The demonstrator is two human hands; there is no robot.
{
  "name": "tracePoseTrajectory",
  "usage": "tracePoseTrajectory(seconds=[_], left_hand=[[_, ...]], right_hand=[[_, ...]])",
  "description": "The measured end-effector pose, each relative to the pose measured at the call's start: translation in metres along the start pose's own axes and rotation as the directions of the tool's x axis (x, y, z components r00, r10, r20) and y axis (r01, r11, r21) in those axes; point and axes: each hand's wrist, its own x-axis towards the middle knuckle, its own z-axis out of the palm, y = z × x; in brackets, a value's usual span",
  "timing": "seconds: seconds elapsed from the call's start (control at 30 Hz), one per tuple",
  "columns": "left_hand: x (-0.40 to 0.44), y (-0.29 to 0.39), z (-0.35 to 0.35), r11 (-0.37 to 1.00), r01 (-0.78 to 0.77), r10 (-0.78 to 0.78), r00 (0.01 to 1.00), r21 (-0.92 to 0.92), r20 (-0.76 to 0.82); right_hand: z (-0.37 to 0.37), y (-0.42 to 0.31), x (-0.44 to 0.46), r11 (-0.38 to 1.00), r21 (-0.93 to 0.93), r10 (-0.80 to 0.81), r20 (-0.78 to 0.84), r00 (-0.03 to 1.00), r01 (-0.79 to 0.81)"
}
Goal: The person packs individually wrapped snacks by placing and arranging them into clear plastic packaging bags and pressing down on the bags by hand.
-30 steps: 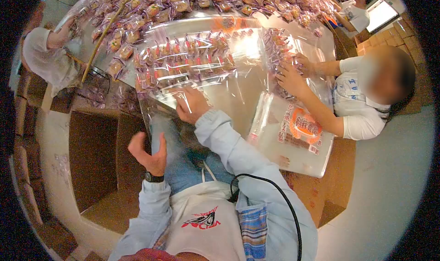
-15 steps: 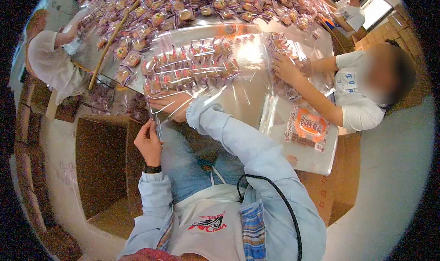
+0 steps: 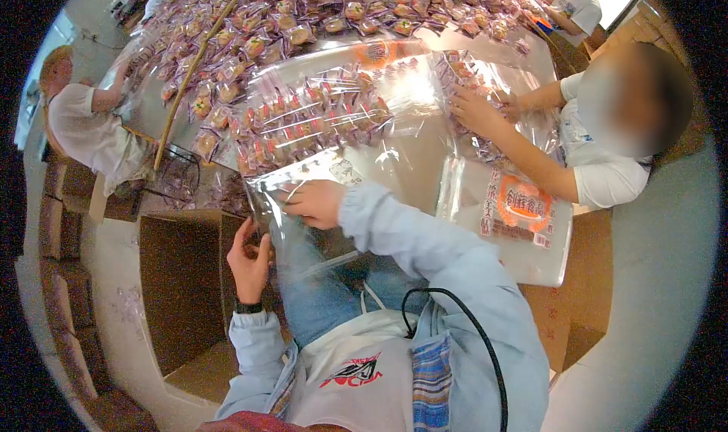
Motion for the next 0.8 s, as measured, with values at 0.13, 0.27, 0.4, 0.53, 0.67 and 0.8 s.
tracePoseTrajectory(seconds=[0.13, 0.27, 0.4, 0.53, 0.67, 0.8], left_hand=[[-0.034, -0.005, 0.001, 0.899, 0.280, -0.283, 0.958, -0.337, 0.042], [-0.065, -0.030, 0.010, 0.867, 0.264, -0.180, 0.957, -0.423, 0.229], [-0.069, -0.005, 0.013, 0.957, 0.119, -0.069, 0.979, -0.265, 0.191], [-0.062, -0.046, 0.000, 0.797, 0.438, -0.360, 0.898, -0.415, 0.254], [-0.077, -0.049, -0.011, 0.716, 0.636, -0.415, 0.719, -0.287, 0.557], [-0.079, -0.075, -0.017, 0.532, 0.647, -0.469, 0.763, -0.547, 0.445]], right_hand=[[-0.120, -0.008, -0.032, 0.698, 0.525, 0.354, 0.339, 0.872, -0.487], [-0.205, 0.051, -0.032, 0.374, 0.841, 0.689, 0.030, 0.724, -0.391], [-0.250, 0.127, -0.028, 0.604, 0.644, 0.765, -0.303, 0.568, -0.469], [-0.251, 0.231, -0.036, 0.621, 0.049, 0.732, -0.392, 0.557, -0.782], [-0.247, 0.354, -0.054, 0.495, -0.180, 0.723, -0.458, 0.517, -0.850], [-0.245, 0.397, -0.027, 0.370, -0.294, 0.688, -0.551, 0.473, -0.881]])
